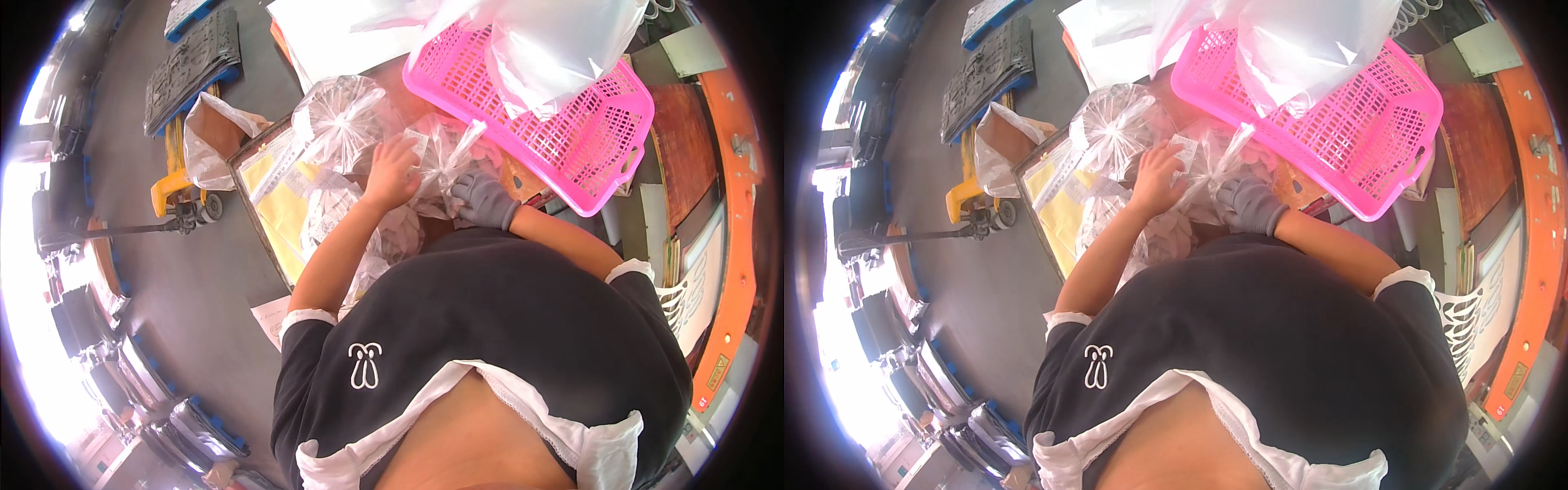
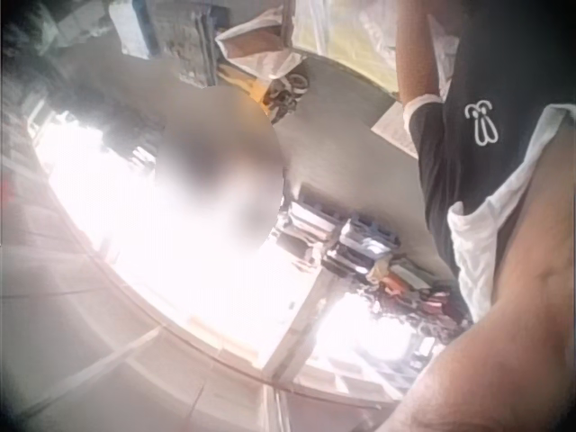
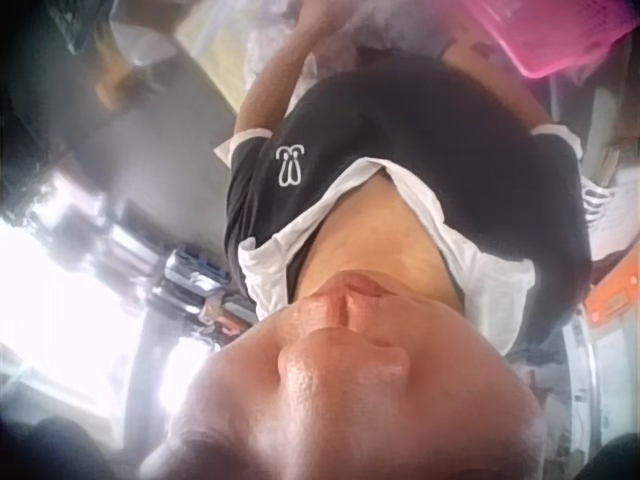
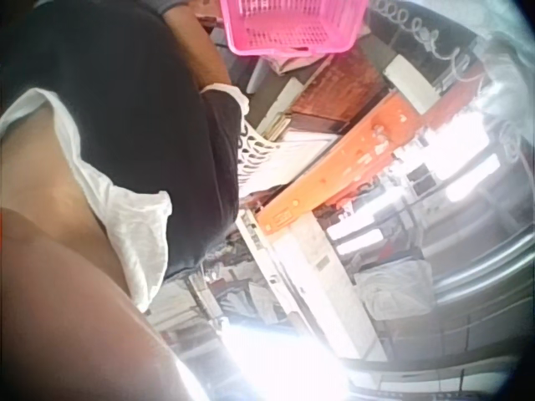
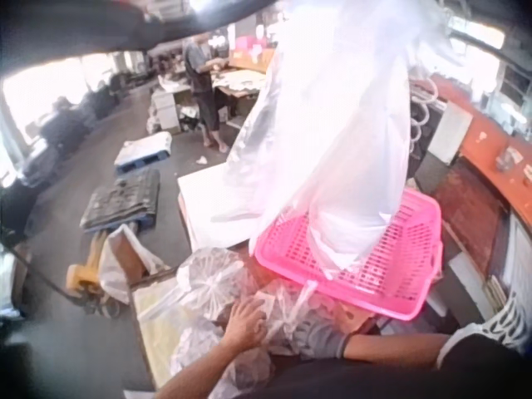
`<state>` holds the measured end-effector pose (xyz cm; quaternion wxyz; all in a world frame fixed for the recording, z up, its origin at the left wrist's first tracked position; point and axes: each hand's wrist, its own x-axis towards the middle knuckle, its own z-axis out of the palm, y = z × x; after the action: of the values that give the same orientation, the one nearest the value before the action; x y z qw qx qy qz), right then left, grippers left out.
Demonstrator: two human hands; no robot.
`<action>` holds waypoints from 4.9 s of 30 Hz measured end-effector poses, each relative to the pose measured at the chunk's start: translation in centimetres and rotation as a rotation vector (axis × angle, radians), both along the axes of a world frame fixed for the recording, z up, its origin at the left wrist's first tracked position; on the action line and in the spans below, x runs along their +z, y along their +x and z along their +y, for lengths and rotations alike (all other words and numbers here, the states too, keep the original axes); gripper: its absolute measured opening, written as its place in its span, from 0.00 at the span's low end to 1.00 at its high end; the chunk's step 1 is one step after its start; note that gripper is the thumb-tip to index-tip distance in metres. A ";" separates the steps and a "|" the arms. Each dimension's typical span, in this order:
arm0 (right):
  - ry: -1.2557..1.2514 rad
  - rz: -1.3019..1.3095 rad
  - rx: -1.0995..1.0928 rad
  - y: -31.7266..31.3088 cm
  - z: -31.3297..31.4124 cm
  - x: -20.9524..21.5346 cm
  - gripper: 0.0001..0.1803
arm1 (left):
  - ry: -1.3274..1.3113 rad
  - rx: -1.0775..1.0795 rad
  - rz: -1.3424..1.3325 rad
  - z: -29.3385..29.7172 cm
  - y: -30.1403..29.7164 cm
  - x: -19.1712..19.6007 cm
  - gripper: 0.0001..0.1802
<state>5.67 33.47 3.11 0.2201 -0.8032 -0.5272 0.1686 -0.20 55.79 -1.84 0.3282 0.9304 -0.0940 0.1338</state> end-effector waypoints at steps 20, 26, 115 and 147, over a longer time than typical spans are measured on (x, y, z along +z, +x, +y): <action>0.189 -0.032 0.108 0.5 2.7 -1.1 0.11 | 0.333 0.084 0.142 -1.0 3.0 -0.8 0.26; 0.197 0.148 -0.213 0.9 -1.9 -0.6 0.10 | 0.431 0.206 0.157 -2.1 2.4 -0.8 0.34; -0.370 0.320 -0.151 -0.7 -4.4 -6.0 0.18 | 0.212 0.369 -0.284 13.0 -14.3 9.8 0.07; 0.080 -0.147 -0.705 -4.9 -13.1 -1.8 0.15 | -1.027 0.064 1.030 -12.5 2.9 3.8 0.33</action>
<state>0.76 20.42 1.31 0.2576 -0.9364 -0.2383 0.0032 2.68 43.34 1.94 0.7219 0.6061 0.1745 -0.2845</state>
